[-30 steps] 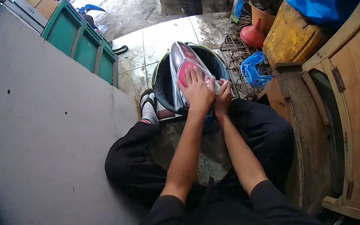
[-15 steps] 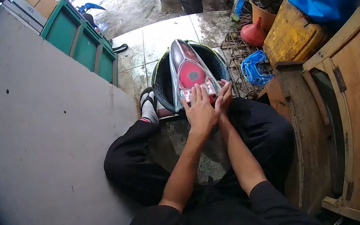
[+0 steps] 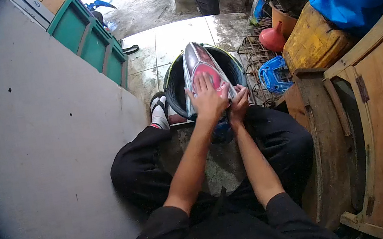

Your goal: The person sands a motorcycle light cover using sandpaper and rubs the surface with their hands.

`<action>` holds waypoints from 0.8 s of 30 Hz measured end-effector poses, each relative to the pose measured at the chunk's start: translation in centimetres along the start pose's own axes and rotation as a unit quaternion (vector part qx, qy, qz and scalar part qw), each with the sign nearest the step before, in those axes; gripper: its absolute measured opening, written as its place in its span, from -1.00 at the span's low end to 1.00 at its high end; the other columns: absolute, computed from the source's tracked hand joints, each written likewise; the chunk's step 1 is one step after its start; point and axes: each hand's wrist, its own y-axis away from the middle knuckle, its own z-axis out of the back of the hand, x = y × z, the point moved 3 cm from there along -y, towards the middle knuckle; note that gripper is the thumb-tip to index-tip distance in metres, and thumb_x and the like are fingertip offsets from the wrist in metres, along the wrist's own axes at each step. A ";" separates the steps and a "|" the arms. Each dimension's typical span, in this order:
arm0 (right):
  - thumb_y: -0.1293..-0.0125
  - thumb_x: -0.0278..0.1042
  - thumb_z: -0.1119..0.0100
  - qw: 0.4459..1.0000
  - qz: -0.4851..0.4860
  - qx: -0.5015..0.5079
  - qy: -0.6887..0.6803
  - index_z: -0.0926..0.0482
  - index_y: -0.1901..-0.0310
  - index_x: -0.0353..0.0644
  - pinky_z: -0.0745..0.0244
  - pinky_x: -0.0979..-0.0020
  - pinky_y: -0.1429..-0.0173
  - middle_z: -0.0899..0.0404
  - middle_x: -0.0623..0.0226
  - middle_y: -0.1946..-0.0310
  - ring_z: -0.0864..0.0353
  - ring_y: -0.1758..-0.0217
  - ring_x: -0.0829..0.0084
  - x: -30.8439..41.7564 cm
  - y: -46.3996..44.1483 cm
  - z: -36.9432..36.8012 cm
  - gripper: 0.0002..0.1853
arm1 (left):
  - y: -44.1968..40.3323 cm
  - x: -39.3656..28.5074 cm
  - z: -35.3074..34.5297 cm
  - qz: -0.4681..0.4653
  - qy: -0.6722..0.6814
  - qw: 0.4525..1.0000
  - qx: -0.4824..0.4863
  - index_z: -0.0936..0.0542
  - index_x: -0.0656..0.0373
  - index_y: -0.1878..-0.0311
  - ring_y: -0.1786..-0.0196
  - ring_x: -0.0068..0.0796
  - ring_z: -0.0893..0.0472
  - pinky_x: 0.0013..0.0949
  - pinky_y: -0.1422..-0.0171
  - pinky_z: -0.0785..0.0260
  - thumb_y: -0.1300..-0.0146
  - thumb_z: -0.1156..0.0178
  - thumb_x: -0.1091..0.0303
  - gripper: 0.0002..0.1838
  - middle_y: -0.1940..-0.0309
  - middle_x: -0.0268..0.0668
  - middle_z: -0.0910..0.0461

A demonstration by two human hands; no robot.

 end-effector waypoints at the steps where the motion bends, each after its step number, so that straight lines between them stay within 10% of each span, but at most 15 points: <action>1: -0.61 -0.19 0.33 1.000 -0.004 0.001 -0.004 -0.51 -0.05 -0.37 -0.50 0.16 -0.16 -0.64 -0.05 0.06 -0.65 -0.03 0.05 -0.2 0.0 0.1 -0.56 | 2.0 -0.2 0.1 0.007 -0.010 1.000 0.019 -0.12 0.27 -0.54 -0.62 -0.19 -0.04 0.34 -0.57 0.29 -0.39 0.20 -0.39 -0.05 -0.56 -0.03 -0.08; 15: -0.59 -0.18 0.33 0.998 0.029 -0.010 0.051 -0.57 0.03 -0.31 -0.46 0.07 -0.07 -0.65 -0.06 0.11 -0.62 0.01 -0.07 0.9 0.4 0.7 -0.55 | -3.8 0.0 -1.0 0.029 -0.033 0.997 -0.062 -0.15 0.31 -0.52 -0.62 -0.18 -0.03 0.36 -0.56 0.28 -0.36 0.13 -0.38 -0.03 -0.55 -0.06 -0.12; 24: -0.58 -0.19 0.28 0.998 0.047 -0.009 0.045 -0.56 0.07 -0.31 -0.40 0.04 -0.11 -0.63 -0.03 0.13 -0.56 0.00 -0.07 0.0 0.6 0.5 -0.59 | 6.1 -0.3 2.3 0.019 -0.004 0.995 0.094 -0.16 0.27 -0.52 -0.61 -0.17 -0.07 0.35 -0.56 0.25 -0.41 0.20 -0.35 -0.09 -0.56 -0.05 -0.10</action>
